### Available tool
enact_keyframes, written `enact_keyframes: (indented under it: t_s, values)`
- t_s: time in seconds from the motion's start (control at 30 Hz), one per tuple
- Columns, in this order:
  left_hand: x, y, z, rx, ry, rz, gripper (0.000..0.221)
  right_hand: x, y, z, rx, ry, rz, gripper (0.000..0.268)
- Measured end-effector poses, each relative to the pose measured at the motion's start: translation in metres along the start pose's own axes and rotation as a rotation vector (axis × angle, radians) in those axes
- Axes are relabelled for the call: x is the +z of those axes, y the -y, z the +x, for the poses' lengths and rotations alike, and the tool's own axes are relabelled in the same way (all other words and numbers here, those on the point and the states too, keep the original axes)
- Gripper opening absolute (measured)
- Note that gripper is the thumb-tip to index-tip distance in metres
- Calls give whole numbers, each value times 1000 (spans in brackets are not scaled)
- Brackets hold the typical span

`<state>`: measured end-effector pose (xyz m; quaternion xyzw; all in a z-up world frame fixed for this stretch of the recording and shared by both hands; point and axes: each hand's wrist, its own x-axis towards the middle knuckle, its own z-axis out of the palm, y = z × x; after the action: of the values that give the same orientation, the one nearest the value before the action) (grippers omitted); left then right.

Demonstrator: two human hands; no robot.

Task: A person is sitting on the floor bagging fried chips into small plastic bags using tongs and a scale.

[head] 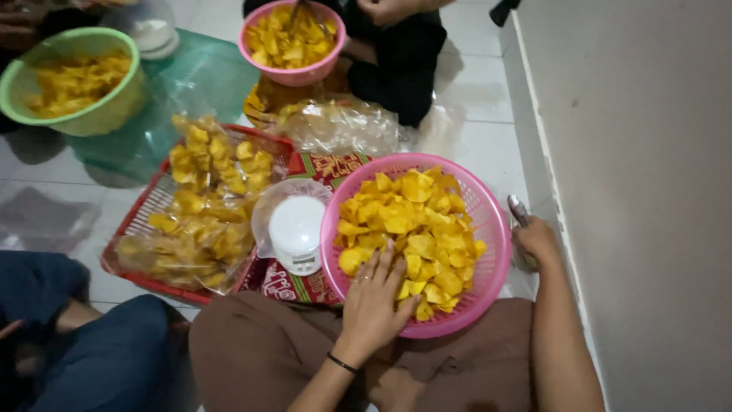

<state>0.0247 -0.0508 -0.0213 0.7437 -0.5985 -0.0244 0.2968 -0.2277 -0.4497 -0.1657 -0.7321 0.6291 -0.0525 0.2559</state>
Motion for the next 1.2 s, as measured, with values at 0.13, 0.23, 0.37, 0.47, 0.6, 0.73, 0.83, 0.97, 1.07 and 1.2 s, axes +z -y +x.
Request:
enact_keyframes:
  t_s: [0.13, 0.23, 0.37, 0.47, 0.6, 0.73, 0.83, 0.97, 1.07, 1.2]
  values:
    - [-1, -1, 1, 20, -34, 0, 68, -16, 9, -18, 48, -115, 169, 35]
    - [-2, -2, 1, -6, 7, 14, 69, -31, 19, -38, 30, -190, 269, 31]
    - [-5, -3, 2, 1, 4, 34, 68, -43, 12, -41, 110, -161, 536, 20]
    - [-4, -2, 2, -12, 38, 33, 70, -57, 8, -55, 174, -83, 606, 18]
    - [0, 1, 0, -44, 52, 31, 75, -71, -14, -51, 101, 167, 600, 30]
    - [-30, -28, 20, 80, -62, 13, 76, -91, -12, -67, 128, 284, 586, 20]
    - [-24, -75, 51, 229, -94, -246, 60, -104, 1, -80, 168, 383, 650, 19]
    - [29, -166, 81, -57, 460, -882, 102, -97, 21, -95, 286, 251, 693, 31]
    - [144, -199, 86, -459, 581, -949, 123, -76, 2, -75, 288, 291, 742, 34]
    - [195, -197, 101, -834, 453, -1182, 96, -64, 0, -71, 238, 326, 860, 38]
